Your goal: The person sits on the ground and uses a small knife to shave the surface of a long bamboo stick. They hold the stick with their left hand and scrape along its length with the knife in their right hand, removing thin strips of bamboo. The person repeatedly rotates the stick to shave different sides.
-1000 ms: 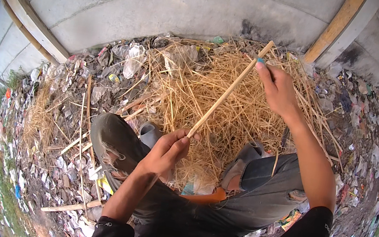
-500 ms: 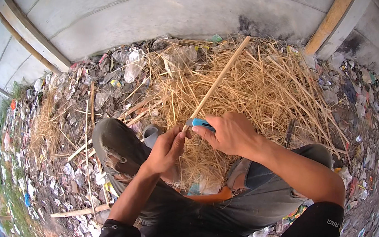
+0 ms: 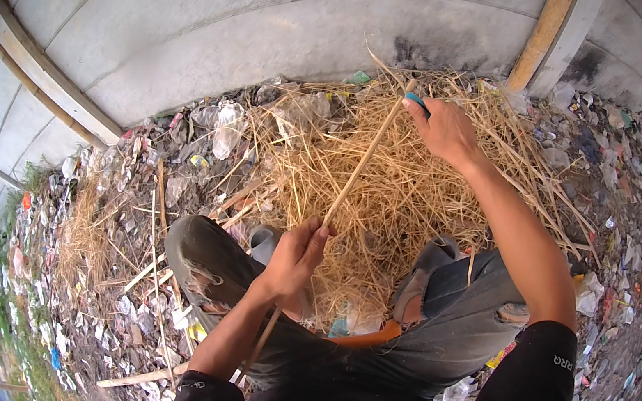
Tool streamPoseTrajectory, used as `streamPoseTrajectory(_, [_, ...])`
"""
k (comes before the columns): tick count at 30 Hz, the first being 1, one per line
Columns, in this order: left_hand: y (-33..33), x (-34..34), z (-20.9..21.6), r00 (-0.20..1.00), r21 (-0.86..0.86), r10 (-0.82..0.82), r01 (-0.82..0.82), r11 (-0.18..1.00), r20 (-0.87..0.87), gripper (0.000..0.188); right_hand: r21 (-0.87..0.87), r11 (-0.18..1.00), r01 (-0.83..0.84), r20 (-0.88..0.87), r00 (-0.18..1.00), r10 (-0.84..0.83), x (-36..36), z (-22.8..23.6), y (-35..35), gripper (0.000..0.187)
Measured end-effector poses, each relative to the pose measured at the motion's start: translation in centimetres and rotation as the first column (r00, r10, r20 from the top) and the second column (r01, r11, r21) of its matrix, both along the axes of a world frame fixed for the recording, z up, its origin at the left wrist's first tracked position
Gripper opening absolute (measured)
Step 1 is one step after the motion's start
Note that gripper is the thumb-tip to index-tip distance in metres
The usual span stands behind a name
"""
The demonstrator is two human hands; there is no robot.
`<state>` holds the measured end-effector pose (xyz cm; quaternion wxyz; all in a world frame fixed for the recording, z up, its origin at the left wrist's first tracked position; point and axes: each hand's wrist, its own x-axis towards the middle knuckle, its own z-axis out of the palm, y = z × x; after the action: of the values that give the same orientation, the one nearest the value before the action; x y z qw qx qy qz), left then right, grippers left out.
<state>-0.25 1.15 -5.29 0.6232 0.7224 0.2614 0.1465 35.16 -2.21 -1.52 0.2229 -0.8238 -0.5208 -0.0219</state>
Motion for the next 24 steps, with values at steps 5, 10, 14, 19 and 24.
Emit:
streamPoseTrajectory(5, [0.0,-1.6,-0.4,0.996,-0.035,-0.077,0.079,0.996,0.051,0.028,-0.042,0.91,0.412,-0.193,0.891,-0.412,9.4,-0.3,-0.5,0.073])
streamPoseTrajectory(10, [1.0,-3.8,-1.6,0.984,-0.202,-0.004,0.04,0.978,0.177,0.027,0.189,0.914,0.358,-0.151,0.931,-0.333,10.5,2.5,-3.7,0.073])
streamPoseTrajectory(14, [1.3,-2.3,-0.1,0.979,-0.277,0.064,-0.009,0.961,0.191,0.026,0.222,0.975,-0.024,-0.155,0.986,0.06,-1.3,3.0,-2.4,0.067])
streamPoseTrajectory(19, [1.0,-0.7,2.0,0.996,-0.107,0.028,-0.02,0.994,0.081,0.033,0.089,0.918,-0.387,-0.215,0.892,0.397,-10.9,1.5,-3.5,0.063])
streamPoseTrajectory(24, [0.7,0.1,1.4,0.997,0.191,0.08,-0.077,0.979,-0.007,0.032,0.072,0.864,-0.498,-0.221,0.837,0.501,-14.7,0.3,-4.0,0.063])
